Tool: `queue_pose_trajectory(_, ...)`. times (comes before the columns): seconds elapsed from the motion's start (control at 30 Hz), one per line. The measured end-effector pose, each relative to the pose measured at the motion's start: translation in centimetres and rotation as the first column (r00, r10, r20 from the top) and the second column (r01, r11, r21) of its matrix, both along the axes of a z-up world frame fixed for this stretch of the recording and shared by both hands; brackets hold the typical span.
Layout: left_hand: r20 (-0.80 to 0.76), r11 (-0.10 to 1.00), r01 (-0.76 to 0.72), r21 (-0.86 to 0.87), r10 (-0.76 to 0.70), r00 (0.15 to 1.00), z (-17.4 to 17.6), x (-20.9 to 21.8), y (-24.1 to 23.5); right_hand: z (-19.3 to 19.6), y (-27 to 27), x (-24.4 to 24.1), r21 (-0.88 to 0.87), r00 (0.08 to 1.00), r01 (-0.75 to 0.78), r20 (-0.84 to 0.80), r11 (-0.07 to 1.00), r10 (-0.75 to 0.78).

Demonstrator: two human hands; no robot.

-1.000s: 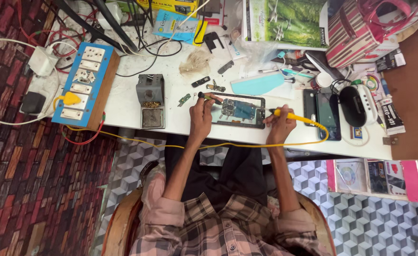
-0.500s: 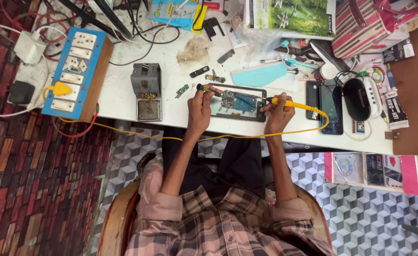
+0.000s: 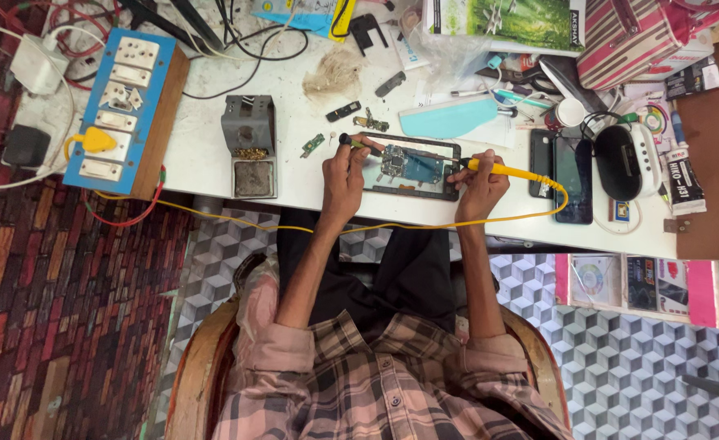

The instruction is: The person uses a soldering iron and solder wire to work on a small circuit board placed on a tablet screen. They repeatedly apply heat and solder to specific points on the board while holding it steady with the other hand.

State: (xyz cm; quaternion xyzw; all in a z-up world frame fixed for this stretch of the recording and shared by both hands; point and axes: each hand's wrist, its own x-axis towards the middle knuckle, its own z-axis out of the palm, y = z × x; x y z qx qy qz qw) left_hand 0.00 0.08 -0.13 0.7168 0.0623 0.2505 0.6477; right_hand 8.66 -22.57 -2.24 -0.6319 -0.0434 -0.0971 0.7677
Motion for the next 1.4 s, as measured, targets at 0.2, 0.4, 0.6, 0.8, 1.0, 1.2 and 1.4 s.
queue_pose_trajectory(0.2,-0.053,1.000,0.007,-0.008,-0.008,0.999,0.2,-0.3,0.0,0.0,0.0,-0.1,-0.017,1.000,-0.009,0.004,1.000,0.009)
queue_pose_trajectory(0.4,-0.011,0.999,0.012,-0.049,-0.012,1.000,0.3,-0.1,0.0,0.2,0.1,-0.1,-0.028,1.000,-0.003,0.007,1.000,0.003)
queue_pose_trajectory(0.6,0.015,0.999,0.013,-0.031,-0.013,1.000,0.0,-0.2,0.1,0.4,0.0,-0.2,-0.012,1.000,-0.007,0.009,1.000,0.007)
queue_pose_trajectory(0.8,0.053,0.999,0.007,-0.046,-0.005,0.999,0.0,0.0,0.0,0.8,0.3,-0.3,-0.061,1.000,0.000,0.014,0.998,0.001)
queue_pose_trajectory(1.0,0.027,1.000,0.018,-0.003,-0.018,0.999,-0.2,0.1,0.1,1.2,0.5,-0.5,-0.080,0.999,0.033,0.001,0.996,-0.033)
queue_pose_trajectory(1.2,-0.029,1.000,0.012,0.003,-0.012,1.000,-0.5,-0.2,0.1,0.2,1.2,-1.3,-0.177,0.971,0.170,0.197,0.969,-0.134)
queue_pose_trajectory(1.4,0.099,1.000,0.021,0.003,-0.021,0.995,-0.6,-0.1,0.1,2.4,2.4,-0.6,-0.375,0.880,0.314,0.459,0.872,-0.119)
